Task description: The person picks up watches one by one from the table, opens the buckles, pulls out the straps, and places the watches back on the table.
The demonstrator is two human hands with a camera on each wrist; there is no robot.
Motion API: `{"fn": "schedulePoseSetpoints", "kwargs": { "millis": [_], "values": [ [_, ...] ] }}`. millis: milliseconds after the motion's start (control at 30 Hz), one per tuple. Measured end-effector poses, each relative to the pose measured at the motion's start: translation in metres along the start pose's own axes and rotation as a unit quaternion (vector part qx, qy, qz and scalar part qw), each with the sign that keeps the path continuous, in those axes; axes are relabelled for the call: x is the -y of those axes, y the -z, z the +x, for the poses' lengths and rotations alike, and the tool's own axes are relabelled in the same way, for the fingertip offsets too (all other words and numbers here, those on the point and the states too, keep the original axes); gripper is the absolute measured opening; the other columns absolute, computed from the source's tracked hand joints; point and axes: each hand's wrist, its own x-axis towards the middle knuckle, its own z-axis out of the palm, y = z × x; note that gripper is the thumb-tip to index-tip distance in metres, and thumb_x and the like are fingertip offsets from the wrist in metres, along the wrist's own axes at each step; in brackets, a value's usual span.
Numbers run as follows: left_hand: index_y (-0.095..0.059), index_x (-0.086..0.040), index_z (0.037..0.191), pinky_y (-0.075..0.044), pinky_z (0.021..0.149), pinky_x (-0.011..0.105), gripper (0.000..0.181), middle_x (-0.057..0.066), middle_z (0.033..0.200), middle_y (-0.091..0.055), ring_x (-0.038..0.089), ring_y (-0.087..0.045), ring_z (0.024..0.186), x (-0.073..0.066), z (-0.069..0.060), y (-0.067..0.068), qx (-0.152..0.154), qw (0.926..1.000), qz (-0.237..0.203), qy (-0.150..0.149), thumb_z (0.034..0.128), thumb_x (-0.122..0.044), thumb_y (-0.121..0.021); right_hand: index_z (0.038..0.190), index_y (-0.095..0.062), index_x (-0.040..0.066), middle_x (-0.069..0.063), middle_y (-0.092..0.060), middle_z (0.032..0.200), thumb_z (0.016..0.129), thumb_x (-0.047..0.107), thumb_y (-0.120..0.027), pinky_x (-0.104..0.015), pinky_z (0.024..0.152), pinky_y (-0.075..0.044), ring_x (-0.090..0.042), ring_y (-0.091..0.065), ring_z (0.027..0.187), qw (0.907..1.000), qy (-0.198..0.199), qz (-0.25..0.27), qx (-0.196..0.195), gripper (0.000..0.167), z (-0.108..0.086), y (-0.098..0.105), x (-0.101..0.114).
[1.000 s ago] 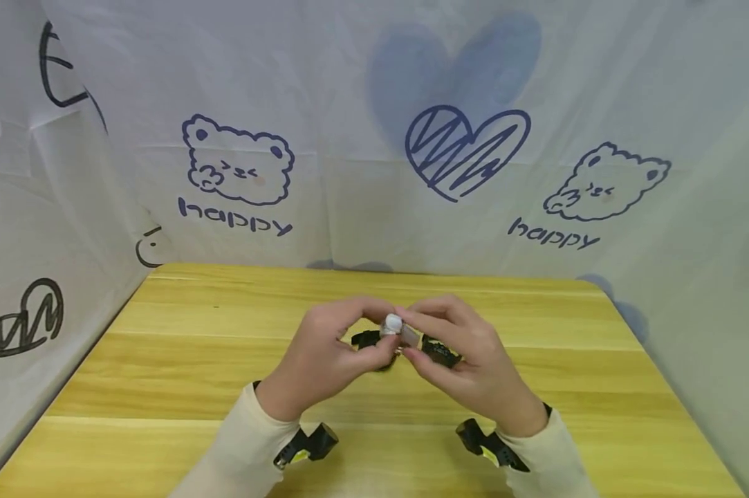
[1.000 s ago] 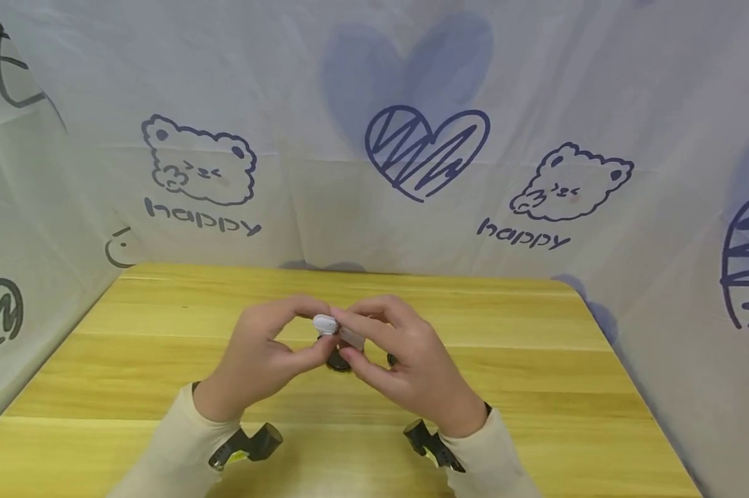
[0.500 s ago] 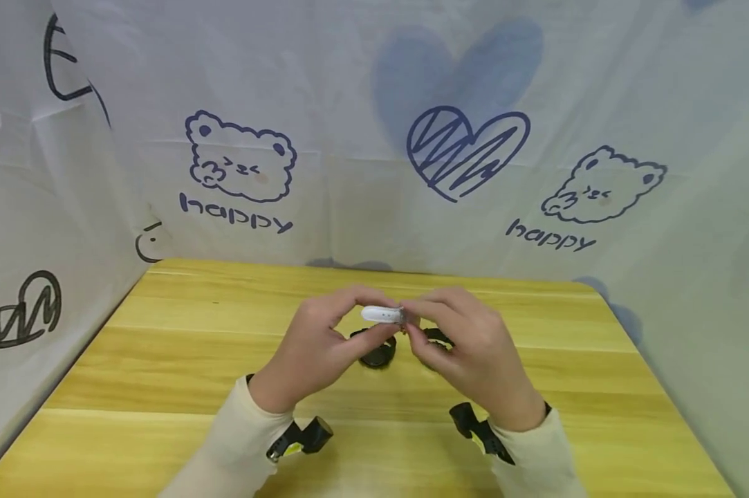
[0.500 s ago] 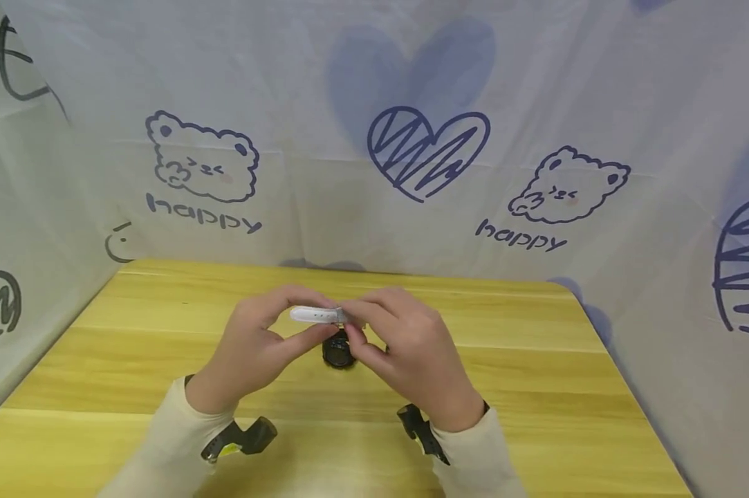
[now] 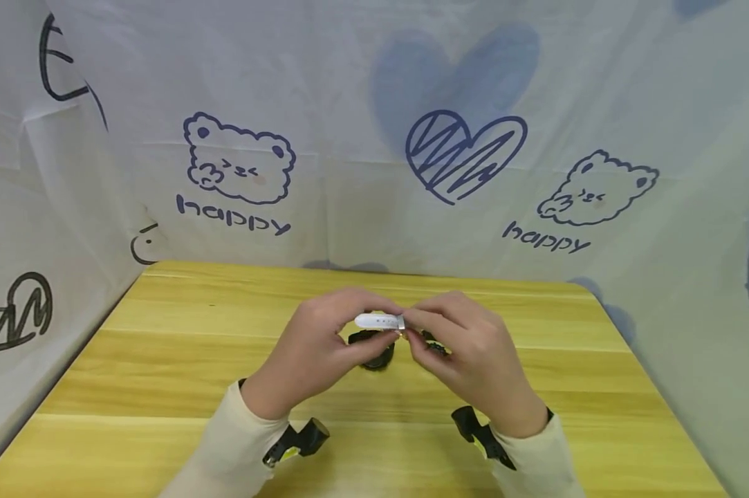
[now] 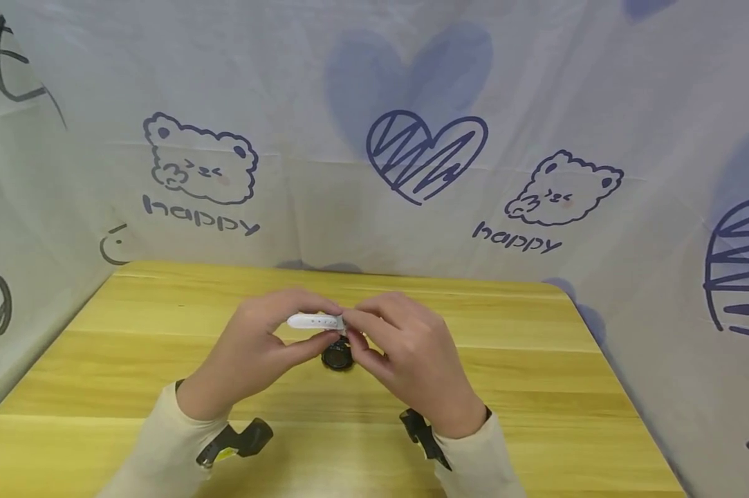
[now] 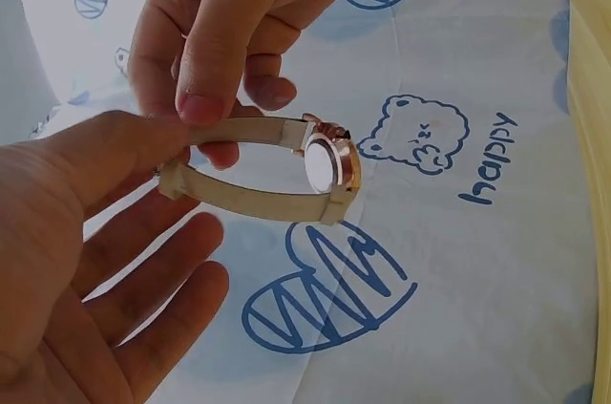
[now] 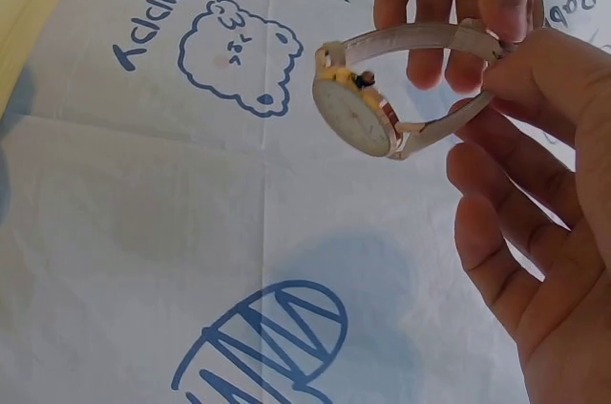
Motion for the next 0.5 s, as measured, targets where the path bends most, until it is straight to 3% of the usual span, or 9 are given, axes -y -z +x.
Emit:
{"fn": "schedulePoseSetpoints", "kwargs": {
  "millis": [267, 500],
  "values": [
    [-0.075, -0.015, 0.104, -0.056, 0.087, 0.024, 0.018, -0.005, 0.102, -0.075, 0.009, -0.069, 0.097, 0.0019, 0.0004, 0.0001, -0.007, 0.9984, 0.044, -0.033, 0.0885, -0.014, -0.084, 0.103, -0.078, 0.008, -0.001, -0.072, 0.096, 0.098, 0.016, -0.065, -0.030, 0.068, -0.057, -0.017, -0.066, 0.083, 0.9996, -0.017, -0.004, 0.023, 0.016, -0.0011, 0.0006, 0.0012],
    [-0.076, -0.015, 0.103, -0.056, 0.081, 0.021, 0.015, -0.005, 0.100, -0.075, 0.006, -0.069, 0.091, 0.0027, 0.0017, 0.0009, -0.003, 0.9983, 0.034, -0.046, 0.0896, -0.013, -0.082, 0.098, -0.075, 0.008, -0.001, -0.072, 0.096, 0.089, 0.009, -0.067, -0.027, 0.067, -0.055, -0.014, -0.063, 0.081, 0.9974, -0.046, -0.002, 0.055, 0.012, -0.0007, 0.0032, 0.0003]
  ]
}}
